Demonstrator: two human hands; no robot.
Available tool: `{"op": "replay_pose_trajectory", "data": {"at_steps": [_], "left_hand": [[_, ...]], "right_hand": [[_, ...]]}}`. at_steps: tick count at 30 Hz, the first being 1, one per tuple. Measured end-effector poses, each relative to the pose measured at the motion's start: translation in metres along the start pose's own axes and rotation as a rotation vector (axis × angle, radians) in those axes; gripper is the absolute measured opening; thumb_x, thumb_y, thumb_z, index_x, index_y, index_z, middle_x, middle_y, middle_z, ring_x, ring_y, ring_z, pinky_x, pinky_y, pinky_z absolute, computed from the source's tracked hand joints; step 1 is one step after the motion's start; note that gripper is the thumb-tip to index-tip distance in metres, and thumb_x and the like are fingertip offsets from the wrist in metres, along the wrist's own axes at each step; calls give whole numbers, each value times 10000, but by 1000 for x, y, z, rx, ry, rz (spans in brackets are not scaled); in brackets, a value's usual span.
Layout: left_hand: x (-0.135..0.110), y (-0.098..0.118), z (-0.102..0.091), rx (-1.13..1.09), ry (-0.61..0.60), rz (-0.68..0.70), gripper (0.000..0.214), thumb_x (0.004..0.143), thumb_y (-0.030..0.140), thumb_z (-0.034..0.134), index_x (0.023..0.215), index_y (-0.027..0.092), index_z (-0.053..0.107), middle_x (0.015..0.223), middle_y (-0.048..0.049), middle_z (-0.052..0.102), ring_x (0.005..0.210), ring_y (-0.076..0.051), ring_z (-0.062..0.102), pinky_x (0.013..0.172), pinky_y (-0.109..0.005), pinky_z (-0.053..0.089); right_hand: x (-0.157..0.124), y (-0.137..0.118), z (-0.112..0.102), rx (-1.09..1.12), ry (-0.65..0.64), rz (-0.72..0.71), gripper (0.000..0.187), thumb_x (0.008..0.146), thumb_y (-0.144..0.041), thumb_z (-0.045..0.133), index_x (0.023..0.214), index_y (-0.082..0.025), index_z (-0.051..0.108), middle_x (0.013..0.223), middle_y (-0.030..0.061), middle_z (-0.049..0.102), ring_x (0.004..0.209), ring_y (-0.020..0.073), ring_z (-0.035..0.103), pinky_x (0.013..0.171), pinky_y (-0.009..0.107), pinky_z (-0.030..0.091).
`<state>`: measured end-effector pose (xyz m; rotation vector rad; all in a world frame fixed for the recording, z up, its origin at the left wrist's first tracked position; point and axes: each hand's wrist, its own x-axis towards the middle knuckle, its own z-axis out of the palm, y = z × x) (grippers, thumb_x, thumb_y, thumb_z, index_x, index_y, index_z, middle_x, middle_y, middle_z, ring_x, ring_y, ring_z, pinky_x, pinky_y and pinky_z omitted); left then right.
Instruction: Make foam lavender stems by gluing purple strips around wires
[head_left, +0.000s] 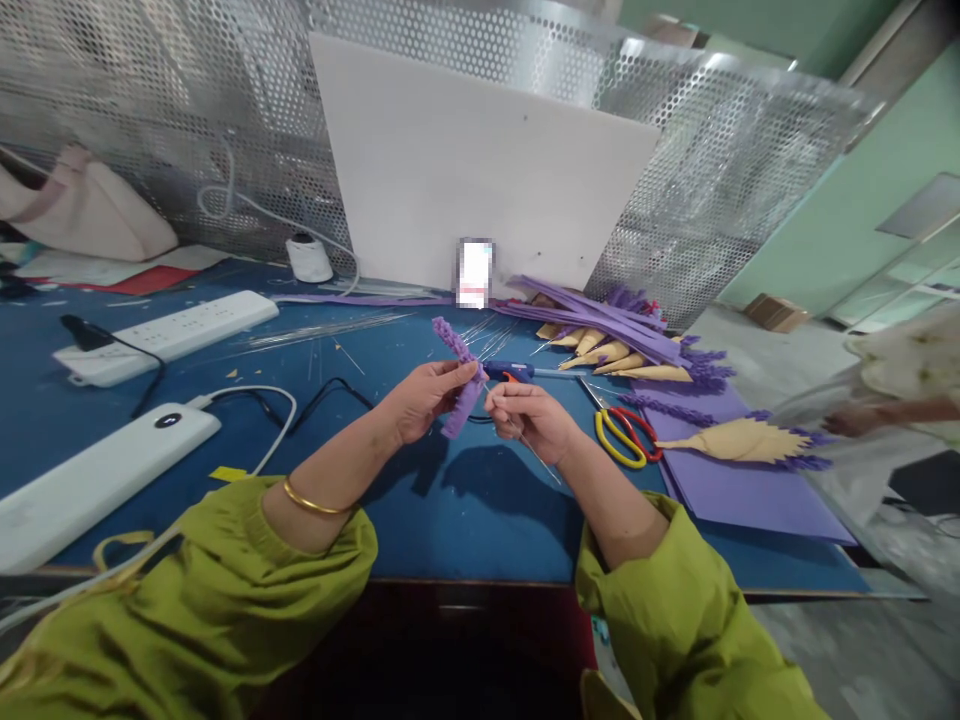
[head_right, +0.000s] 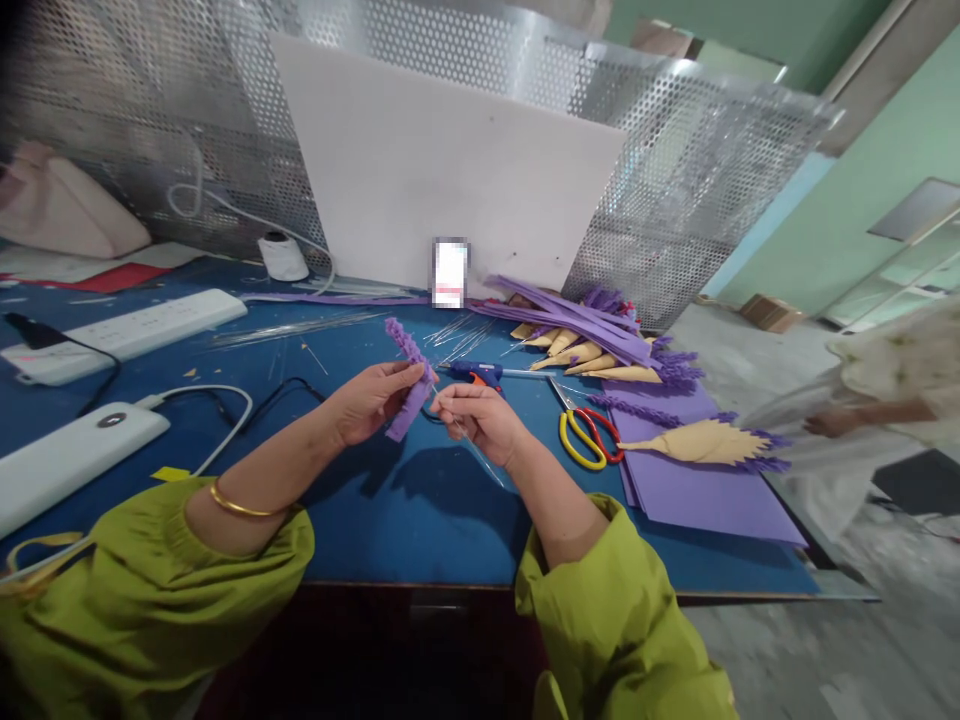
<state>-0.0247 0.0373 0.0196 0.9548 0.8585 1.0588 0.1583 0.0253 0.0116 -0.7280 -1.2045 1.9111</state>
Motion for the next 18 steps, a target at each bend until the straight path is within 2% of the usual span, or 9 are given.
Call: {"op": "replay_pose_trajectory", "data": {"at_steps": [5, 7, 9, 11, 13, 14, 16, 18], "left_hand": [[0, 1, -1, 9, -45, -2, 353, 647, 394, 825, 872, 133, 750, 715, -38, 676, 596, -100, 576, 573, -204, 444], [0, 2, 0, -6, -10, 1, 322, 635, 370, 834, 825, 125, 749, 687, -32, 667, 581, -93, 568, 552, -194, 432], [1, 3, 0, -31, 45, -13, 289, 633, 345, 836, 797, 123, 748, 665, -29, 659, 563, -92, 560, 528, -193, 424], [2, 4, 1, -48, 92, -35, 259, 649, 331, 826, 782, 123, 748, 668, -35, 662, 565, -95, 561, 526, -196, 428], [2, 4, 1, -48, 118, -49, 241, 663, 330, 816, 769, 126, 747, 680, -40, 668, 573, -94, 559, 530, -195, 427], [2, 3, 2, -43, 121, -52, 239, 665, 334, 814, 768, 129, 748, 684, -41, 670, 573, -92, 554, 528, -194, 422], [1, 3, 3, -27, 119, -55, 246, 658, 348, 817, 767, 137, 749, 685, -38, 671, 565, -88, 537, 518, -197, 405], [0, 2, 5, -12, 119, -58, 253, 647, 359, 823, 763, 146, 751, 690, -39, 674, 566, -89, 528, 519, -202, 393]], "right_hand": [[0, 0, 1, -76, -1, -15, 195, 689, -312, 735, 755, -136, 684, 587, -19, 536, 464, 54, 405, 462, 203, 307], [1, -2, -3, -217, 70, -60, 240, 713, -377, 706, 789, -149, 687, 634, -3, 577, 486, 70, 425, 489, 218, 336], [2, -6, -11, -472, 278, -137, 297, 760, -458, 642, 798, -165, 675, 680, 13, 607, 513, 91, 449, 522, 236, 362], [4, -11, -24, -821, 595, -186, 359, 804, -527, 567, 749, -180, 641, 684, 26, 609, 558, 123, 485, 552, 252, 371], [6, -15, -39, -1190, 862, -86, 416, 808, -585, 540, 696, -190, 606, 685, 57, 616, 664, 181, 546, 582, 268, 369], [8, -15, -46, -1306, 908, -1, 447, 811, -612, 521, 678, -191, 595, 687, 74, 622, 700, 205, 569, 592, 278, 370], [11, -13, -56, -1406, 856, 159, 506, 823, -654, 471, 640, -195, 581, 683, 90, 632, 718, 229, 596, 604, 292, 372], [15, -9, -63, -1382, 820, 204, 499, 817, -644, 488, 608, -198, 573, 676, 87, 634, 727, 234, 607, 614, 295, 375]]}}
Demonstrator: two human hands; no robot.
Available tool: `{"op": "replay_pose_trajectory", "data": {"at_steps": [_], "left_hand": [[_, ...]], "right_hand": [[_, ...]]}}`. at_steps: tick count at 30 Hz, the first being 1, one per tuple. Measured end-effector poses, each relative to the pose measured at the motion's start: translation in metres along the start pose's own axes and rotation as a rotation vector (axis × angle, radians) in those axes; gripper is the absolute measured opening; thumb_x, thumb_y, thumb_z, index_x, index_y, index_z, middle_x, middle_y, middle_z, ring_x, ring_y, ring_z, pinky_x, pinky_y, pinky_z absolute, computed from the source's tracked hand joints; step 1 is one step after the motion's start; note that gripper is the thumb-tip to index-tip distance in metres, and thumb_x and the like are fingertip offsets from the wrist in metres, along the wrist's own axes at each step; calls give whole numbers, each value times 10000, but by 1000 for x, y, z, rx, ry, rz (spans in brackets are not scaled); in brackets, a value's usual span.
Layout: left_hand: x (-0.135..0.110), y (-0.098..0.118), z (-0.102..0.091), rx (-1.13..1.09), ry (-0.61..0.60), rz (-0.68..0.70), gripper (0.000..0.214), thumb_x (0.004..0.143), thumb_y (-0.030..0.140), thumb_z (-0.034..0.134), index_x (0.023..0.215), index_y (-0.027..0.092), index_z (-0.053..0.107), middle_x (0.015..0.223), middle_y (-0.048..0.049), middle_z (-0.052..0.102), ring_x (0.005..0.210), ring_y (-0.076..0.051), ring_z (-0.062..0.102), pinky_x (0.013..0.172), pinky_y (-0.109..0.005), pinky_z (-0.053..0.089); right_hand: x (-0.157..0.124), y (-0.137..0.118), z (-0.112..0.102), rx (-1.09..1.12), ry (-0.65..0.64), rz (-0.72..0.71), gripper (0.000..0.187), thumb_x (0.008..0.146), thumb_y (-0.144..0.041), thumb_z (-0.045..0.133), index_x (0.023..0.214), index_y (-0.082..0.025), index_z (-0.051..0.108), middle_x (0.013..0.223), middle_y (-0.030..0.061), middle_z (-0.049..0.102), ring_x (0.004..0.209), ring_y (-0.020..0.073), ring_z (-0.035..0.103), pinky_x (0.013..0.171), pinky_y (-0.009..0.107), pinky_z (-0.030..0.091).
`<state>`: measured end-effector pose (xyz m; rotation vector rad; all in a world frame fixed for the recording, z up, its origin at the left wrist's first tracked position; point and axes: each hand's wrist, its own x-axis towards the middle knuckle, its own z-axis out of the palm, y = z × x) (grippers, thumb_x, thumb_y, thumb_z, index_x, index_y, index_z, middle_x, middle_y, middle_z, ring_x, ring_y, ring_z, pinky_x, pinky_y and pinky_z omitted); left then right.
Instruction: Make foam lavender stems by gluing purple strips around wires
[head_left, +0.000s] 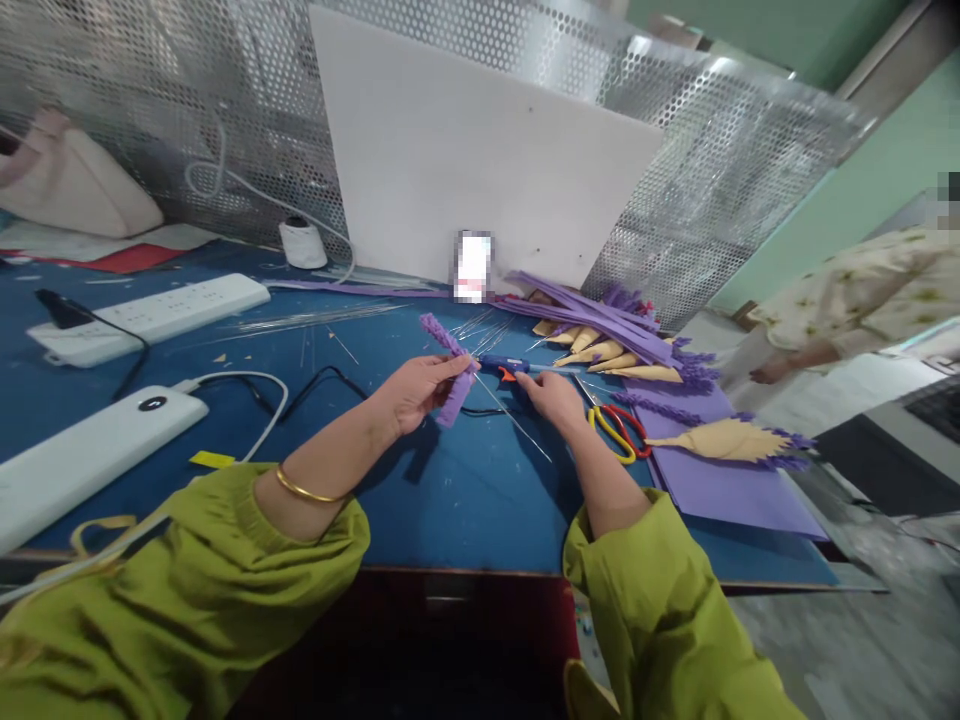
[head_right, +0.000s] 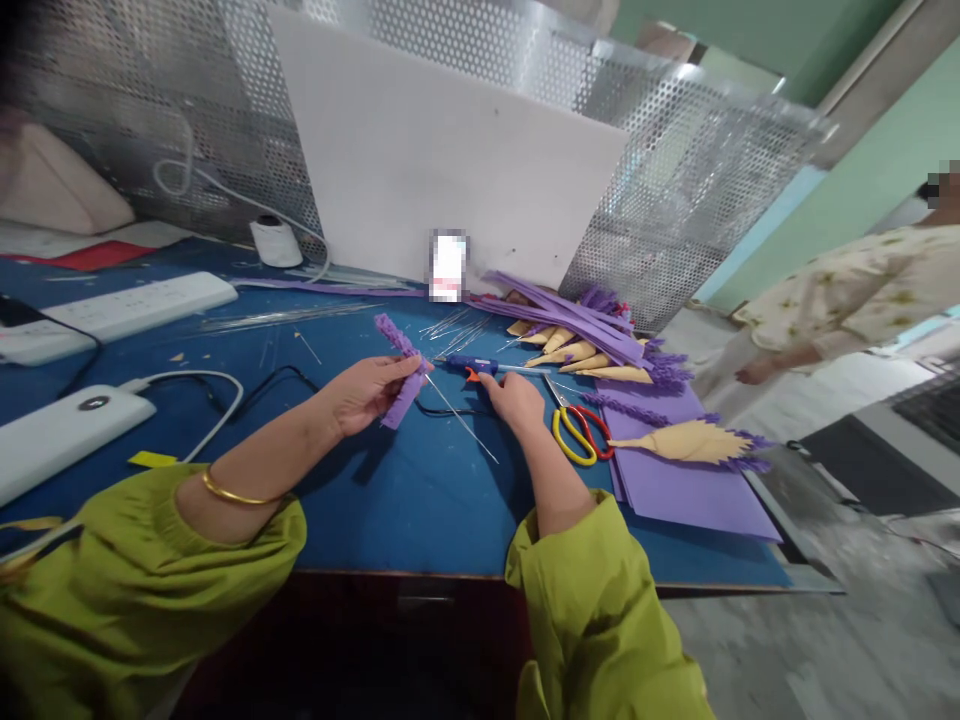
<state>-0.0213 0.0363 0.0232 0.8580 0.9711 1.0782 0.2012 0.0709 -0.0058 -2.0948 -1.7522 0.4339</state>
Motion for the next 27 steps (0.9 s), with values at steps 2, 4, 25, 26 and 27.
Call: {"op": "replay_pose_trajectory", "data": {"at_steps": [2, 4, 25, 26, 27], "left_hand": [[-1, 0, 1, 14, 5, -5, 252, 642, 368, 822, 754, 153, 754, 703, -46, 678, 584, -98, 533, 529, -209, 390], [-2, 0, 2, 29, 6, -10, 249, 639, 378, 820, 745, 161, 757, 717, -55, 683, 604, -112, 541, 537, -219, 389], [5, 3, -6, -47, 58, 78, 310, 608, 377, 850, 767, 134, 743, 699, -51, 678, 559, -94, 542, 507, -204, 418], [5, 4, -7, -44, 71, 86, 309, 604, 374, 852, 763, 132, 743, 699, -52, 676, 556, -92, 537, 505, -202, 418], [5, 4, -7, -41, 85, 93, 303, 602, 368, 853, 755, 130, 743, 693, -50, 672, 551, -90, 530, 500, -198, 415]], "right_hand": [[3, 3, 6, 115, -15, 13, 437, 777, -583, 578, 568, -199, 565, 624, 68, 615, 710, 228, 606, 610, 287, 378], [6, 5, 10, 240, -41, 31, 388, 744, -511, 633, 530, -198, 550, 535, 43, 570, 638, 210, 592, 578, 277, 380], [-20, -20, -11, 1233, 215, -297, 333, 691, -380, 731, 936, -177, 632, 920, 48, 695, 547, 94, 579, 499, 233, 425], [-23, -22, -13, 1215, 206, -323, 315, 704, -383, 725, 926, -182, 630, 927, 46, 691, 534, 91, 572, 491, 235, 419], [-27, -24, -14, 1208, 182, -337, 291, 730, -401, 705, 906, -184, 626, 924, 46, 687, 507, 84, 550, 473, 238, 407]]}}
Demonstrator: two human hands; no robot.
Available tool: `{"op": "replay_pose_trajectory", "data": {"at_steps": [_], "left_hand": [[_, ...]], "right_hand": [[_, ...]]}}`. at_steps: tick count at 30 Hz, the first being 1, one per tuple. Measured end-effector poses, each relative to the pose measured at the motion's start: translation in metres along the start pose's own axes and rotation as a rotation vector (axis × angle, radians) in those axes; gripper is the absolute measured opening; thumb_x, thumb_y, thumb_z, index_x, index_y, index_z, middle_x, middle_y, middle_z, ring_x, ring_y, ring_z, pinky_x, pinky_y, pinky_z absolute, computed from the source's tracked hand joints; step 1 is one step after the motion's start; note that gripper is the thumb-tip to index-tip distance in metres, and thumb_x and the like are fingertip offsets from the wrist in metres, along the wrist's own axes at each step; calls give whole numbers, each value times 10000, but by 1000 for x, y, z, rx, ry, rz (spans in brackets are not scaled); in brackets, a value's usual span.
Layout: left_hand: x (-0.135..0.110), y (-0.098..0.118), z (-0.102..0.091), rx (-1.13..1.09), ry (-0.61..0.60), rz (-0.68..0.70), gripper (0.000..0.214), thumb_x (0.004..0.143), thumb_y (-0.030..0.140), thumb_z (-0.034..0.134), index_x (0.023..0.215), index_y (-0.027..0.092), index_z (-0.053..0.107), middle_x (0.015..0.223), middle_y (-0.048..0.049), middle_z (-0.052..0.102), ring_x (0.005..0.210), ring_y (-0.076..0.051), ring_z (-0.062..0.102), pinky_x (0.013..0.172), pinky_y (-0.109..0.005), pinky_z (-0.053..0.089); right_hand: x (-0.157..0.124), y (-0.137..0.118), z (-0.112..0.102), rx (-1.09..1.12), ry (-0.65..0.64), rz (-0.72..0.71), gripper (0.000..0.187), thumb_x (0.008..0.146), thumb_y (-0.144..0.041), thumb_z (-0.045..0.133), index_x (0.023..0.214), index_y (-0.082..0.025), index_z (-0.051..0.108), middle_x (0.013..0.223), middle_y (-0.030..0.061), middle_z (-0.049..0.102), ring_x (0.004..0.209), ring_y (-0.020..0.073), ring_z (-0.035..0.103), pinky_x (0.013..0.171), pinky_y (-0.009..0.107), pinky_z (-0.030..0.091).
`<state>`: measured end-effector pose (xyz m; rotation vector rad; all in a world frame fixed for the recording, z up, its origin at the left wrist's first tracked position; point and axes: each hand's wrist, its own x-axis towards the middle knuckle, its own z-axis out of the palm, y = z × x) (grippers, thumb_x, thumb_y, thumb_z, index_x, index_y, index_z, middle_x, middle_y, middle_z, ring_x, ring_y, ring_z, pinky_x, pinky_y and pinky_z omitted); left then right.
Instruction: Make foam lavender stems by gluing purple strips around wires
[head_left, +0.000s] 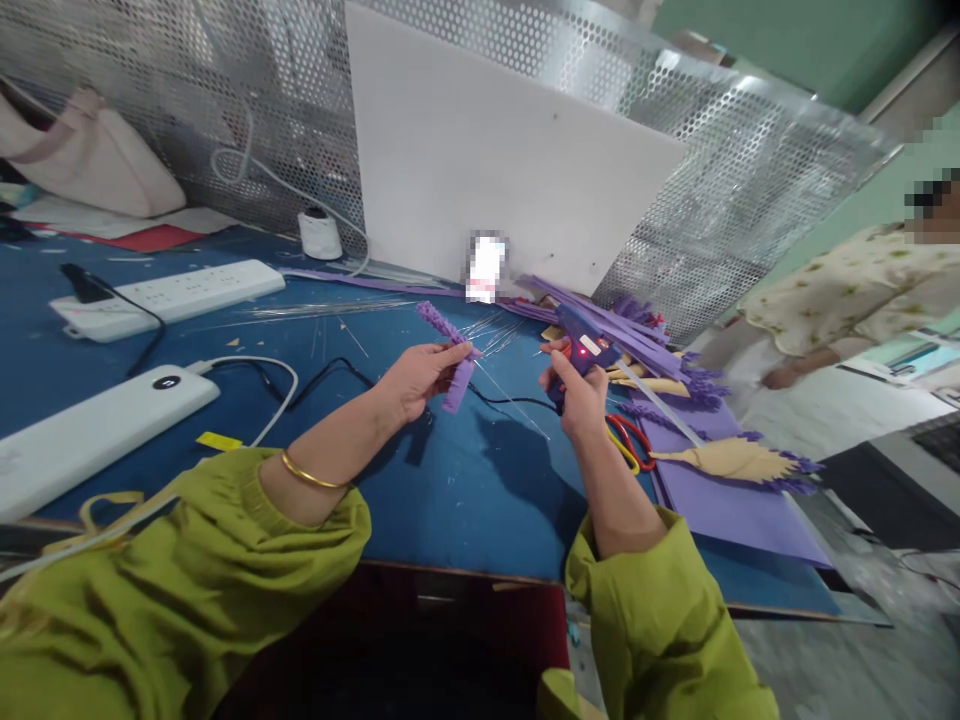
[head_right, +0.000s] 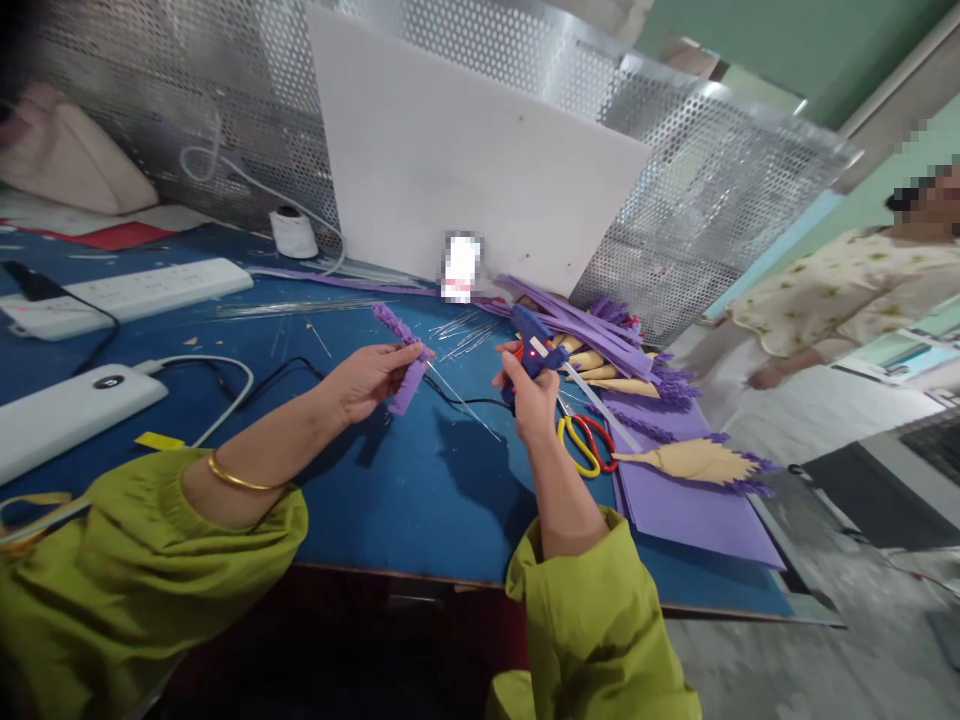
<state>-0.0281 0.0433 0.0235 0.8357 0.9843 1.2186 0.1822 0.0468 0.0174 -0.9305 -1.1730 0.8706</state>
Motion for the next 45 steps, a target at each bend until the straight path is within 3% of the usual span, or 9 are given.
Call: {"op": "replay_pose_trajectory", "data": {"at_steps": [5, 10, 18, 27, 34, 45], "left_hand": [[3, 3, -2, 8, 68, 49, 299, 586, 371, 857, 726, 134, 740, 670, -45, 658, 543, -92, 516, 482, -192, 404], [7, 6, -6, -13, 146, 87, 291, 595, 360, 851, 728, 131, 730, 634, -27, 640, 533, -94, 521, 483, -203, 400], [8, 10, -7, -51, 190, 125, 244, 635, 307, 816, 765, 122, 723, 632, -10, 638, 531, -83, 529, 496, -195, 401], [4, 9, -3, -25, 164, 138, 227, 632, 313, 817, 733, 129, 729, 666, -39, 670, 555, -101, 544, 530, -212, 429], [5, 6, -3, 2, 146, 160, 321, 577, 375, 852, 743, 132, 724, 669, -29, 672, 537, -91, 542, 541, -222, 431], [3, 7, -2, 24, 156, 161, 351, 564, 399, 856, 752, 134, 723, 701, -51, 689, 567, -106, 556, 551, -220, 446]], "right_hand": [[-14, -15, 6, 22, -164, -34, 291, 850, -482, 565, 848, -194, 607, 876, 43, 658, 462, 78, 503, 446, 259, 356], [-25, -16, 10, -170, -312, -36, 308, 831, -513, 585, 847, -206, 610, 808, 34, 654, 471, 91, 476, 476, 270, 366], [-30, 13, 11, -467, -351, -72, 322, 808, -543, 614, 853, -224, 609, 733, 33, 598, 601, 158, 504, 530, 276, 387], [-33, 6, 15, -547, -367, -112, 301, 815, -525, 611, 799, -236, 528, 634, -3, 509, 615, 173, 498, 562, 278, 372], [-34, 3, 17, -644, -366, -216, 302, 844, -521, 569, 795, -223, 547, 662, -6, 531, 618, 163, 484, 629, 290, 386], [-33, 0, 18, -702, -363, -254, 319, 852, -531, 563, 809, -217, 589, 745, 34, 597, 707, 196, 534, 669, 300, 405]]}}
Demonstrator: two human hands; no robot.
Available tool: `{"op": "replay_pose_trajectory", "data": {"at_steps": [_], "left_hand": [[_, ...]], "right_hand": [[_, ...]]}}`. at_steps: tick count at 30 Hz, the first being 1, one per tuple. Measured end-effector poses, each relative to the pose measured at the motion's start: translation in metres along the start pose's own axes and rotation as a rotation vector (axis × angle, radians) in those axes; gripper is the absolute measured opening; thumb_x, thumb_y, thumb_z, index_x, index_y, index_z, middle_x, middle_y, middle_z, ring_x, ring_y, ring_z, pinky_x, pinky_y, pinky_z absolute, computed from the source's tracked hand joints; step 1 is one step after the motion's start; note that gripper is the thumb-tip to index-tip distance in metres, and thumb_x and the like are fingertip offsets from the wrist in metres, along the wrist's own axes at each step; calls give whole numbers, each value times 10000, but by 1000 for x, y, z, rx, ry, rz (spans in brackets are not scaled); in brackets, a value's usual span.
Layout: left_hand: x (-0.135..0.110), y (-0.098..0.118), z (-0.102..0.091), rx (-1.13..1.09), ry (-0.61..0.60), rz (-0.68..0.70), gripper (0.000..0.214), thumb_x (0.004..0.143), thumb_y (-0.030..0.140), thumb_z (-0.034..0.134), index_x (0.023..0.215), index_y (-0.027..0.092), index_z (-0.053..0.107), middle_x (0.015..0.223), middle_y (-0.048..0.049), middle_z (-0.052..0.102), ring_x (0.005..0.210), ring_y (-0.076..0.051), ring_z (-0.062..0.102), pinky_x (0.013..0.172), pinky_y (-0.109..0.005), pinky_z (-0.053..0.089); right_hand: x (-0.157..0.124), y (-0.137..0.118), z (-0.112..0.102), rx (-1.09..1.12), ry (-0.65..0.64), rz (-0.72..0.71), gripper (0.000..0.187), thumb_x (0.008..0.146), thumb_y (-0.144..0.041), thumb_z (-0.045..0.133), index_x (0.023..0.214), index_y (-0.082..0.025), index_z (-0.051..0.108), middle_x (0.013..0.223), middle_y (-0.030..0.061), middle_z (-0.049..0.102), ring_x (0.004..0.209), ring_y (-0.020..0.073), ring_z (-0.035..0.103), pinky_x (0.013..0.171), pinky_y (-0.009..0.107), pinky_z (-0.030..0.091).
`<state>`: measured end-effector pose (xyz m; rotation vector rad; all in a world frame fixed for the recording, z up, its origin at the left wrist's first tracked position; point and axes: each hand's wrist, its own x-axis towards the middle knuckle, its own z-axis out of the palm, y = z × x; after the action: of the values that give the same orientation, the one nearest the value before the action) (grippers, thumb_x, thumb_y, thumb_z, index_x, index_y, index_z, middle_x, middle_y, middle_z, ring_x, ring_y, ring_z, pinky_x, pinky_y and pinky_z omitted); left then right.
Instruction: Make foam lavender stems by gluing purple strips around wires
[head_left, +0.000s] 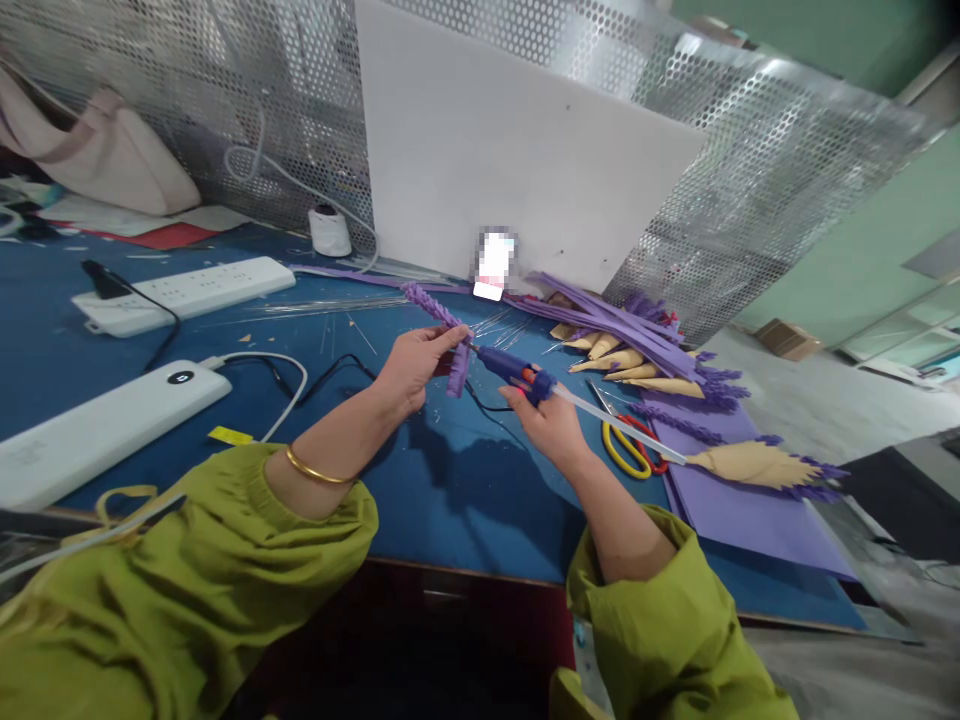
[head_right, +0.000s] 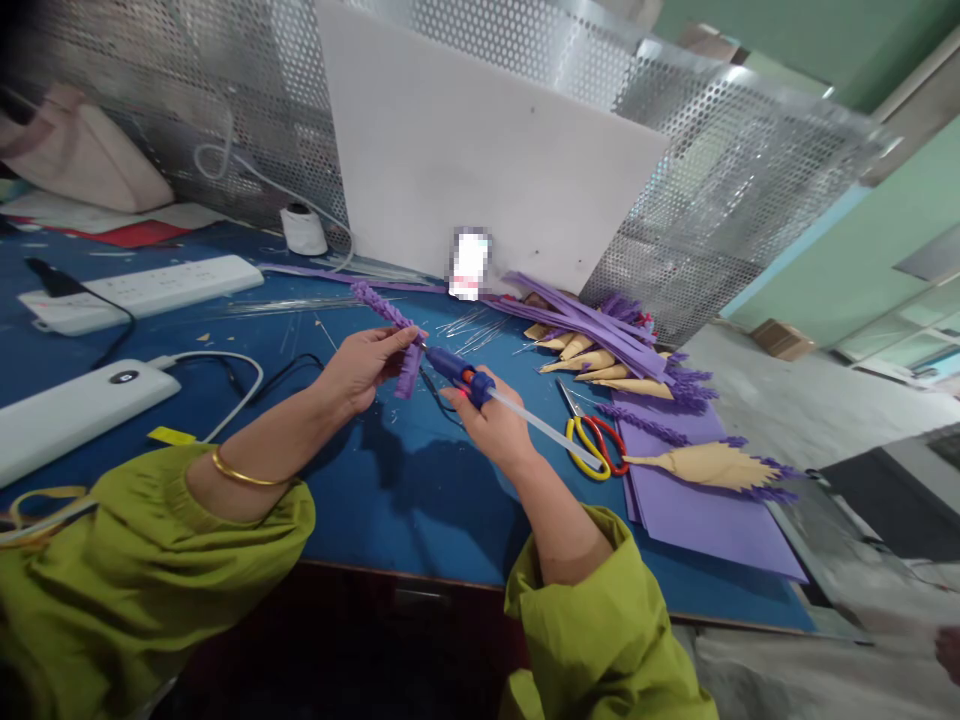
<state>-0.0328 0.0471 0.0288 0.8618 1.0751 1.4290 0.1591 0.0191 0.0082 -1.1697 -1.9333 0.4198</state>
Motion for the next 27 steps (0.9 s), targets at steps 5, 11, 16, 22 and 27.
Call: {"op": "replay_pose_trajectory", "data": {"at_steps": [5, 11, 16, 22, 27], "left_hand": [[0, 1, 0, -6, 0, 3, 341, 579, 380, 845, 771, 124, 729, 693, -46, 683, 555, -101, 554, 548, -219, 441], [1, 0, -1, -7, 7, 2, 336, 584, 379, 840, 775, 125, 733, 676, -32, 674, 553, -98, 556, 551, -220, 438], [1, 0, -1, -4, 24, 12, 339, 577, 387, 836, 766, 126, 733, 651, -20, 663, 537, -90, 544, 532, -211, 416], [3, 0, -1, -25, 18, 22, 351, 556, 392, 846, 751, 124, 732, 611, -5, 638, 510, -80, 518, 503, -205, 399], [3, 0, -1, -35, 34, 24, 357, 552, 388, 851, 750, 117, 728, 599, -7, 625, 511, -83, 519, 484, -200, 394]], "right_hand": [[0, -2, -1, 12, -8, 11, 310, 845, -525, 576, 815, -218, 593, 754, 33, 603, 715, 198, 541, 685, 304, 412], [-1, -2, -1, 13, -1, 20, 309, 848, -518, 575, 823, -212, 610, 759, 42, 622, 717, 204, 569, 698, 314, 428], [-1, -2, -1, -3, 2, -10, 334, 847, -532, 573, 850, -201, 623, 789, 46, 649, 742, 207, 600, 704, 312, 445], [-1, -6, -2, -33, -10, -40, 338, 844, -536, 576, 825, -200, 608, 759, 35, 637, 719, 199, 596, 662, 296, 437], [-1, -8, -3, -47, -27, -30, 352, 845, -551, 566, 811, -202, 593, 747, 31, 623, 698, 191, 579, 657, 292, 425]]}}
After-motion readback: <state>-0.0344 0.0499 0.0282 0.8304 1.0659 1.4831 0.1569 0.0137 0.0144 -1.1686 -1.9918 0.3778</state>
